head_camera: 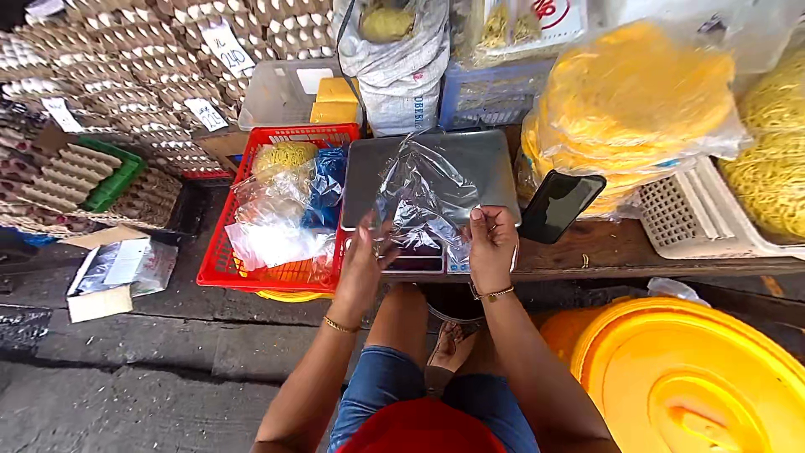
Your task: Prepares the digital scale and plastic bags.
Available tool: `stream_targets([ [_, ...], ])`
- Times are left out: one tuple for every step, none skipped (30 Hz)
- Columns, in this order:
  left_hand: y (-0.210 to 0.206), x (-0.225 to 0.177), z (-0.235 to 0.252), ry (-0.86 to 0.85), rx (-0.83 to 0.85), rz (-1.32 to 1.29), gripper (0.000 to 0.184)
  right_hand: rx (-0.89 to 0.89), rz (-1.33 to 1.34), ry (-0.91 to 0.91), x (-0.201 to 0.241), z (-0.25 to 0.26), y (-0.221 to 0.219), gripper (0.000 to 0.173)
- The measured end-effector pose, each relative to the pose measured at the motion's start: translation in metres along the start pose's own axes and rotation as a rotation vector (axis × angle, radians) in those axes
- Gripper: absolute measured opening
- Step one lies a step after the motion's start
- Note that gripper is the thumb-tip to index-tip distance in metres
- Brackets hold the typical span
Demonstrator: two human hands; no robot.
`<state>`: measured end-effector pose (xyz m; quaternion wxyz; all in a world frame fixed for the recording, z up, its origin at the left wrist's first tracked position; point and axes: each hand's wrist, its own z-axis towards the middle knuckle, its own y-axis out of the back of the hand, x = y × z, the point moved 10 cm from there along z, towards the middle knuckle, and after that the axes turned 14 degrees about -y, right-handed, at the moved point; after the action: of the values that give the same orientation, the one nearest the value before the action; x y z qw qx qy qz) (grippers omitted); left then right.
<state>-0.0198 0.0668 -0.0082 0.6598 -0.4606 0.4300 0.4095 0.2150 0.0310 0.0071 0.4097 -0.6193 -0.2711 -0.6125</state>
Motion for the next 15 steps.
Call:
stream_targets([
  [-0.008, 0.019, -0.016, 0.044, 0.011, -0.050, 0.090, -0.039, 0.003, -0.003, -0.008, -0.004, -0.003, 0.007],
  [-0.017, 0.033, -0.030, 0.079, 0.017, -0.099, 0.095, -0.055, -0.002, -0.007, -0.014, -0.009, -0.007, 0.009],
  [-0.026, 0.042, -0.038, 0.104, 0.019, -0.142, 0.092, -0.046, -0.010, -0.014, -0.019, -0.013, -0.012, 0.010],
  [-0.032, 0.045, -0.040, 0.123, 0.000, -0.175, 0.079, -0.022, -0.016, -0.018, -0.022, -0.018, -0.019, 0.010],
  [-0.035, 0.045, -0.038, 0.148, -0.049, -0.200, 0.060, 0.013, -0.015, -0.016, -0.024, -0.022, -0.025, 0.010],
  [-0.033, 0.044, -0.033, 0.180, -0.141, -0.223, 0.044, 0.049, -0.017, -0.009, -0.025, -0.026, -0.031, 0.009],
  [-0.027, 0.043, -0.027, 0.210, -0.258, -0.237, 0.033, 0.074, -0.014, -0.002, -0.025, -0.028, -0.034, 0.007],
  [-0.021, 0.041, -0.021, 0.231, -0.359, -0.244, 0.024, 0.085, -0.008, -0.006, -0.025, -0.029, -0.033, 0.006],
  [-0.016, 0.038, -0.017, 0.236, -0.408, -0.261, 0.019, 0.083, -0.004, -0.018, -0.025, -0.029, -0.029, 0.004],
  [-0.010, 0.034, -0.012, 0.224, -0.423, -0.278, 0.017, 0.069, -0.010, -0.030, -0.024, -0.027, -0.022, 0.004],
  [-0.003, 0.028, -0.007, 0.196, -0.427, -0.274, 0.016, 0.055, -0.027, -0.035, -0.023, -0.023, -0.013, 0.005],
  [0.006, 0.022, 0.000, 0.150, -0.411, -0.249, 0.016, 0.048, -0.045, -0.045, -0.023, -0.018, -0.003, 0.006],
  [0.016, 0.015, 0.009, 0.088, -0.387, -0.189, 0.019, 0.034, -0.065, -0.054, -0.023, -0.013, 0.007, 0.007],
  [0.026, 0.008, 0.022, 0.028, -0.351, -0.099, 0.019, 0.018, -0.081, -0.051, -0.021, -0.005, 0.014, 0.006],
  [0.034, 0.001, 0.034, -0.011, -0.299, -0.023, 0.018, 0.011, -0.108, -0.045, -0.017, 0.002, 0.020, 0.006],
])
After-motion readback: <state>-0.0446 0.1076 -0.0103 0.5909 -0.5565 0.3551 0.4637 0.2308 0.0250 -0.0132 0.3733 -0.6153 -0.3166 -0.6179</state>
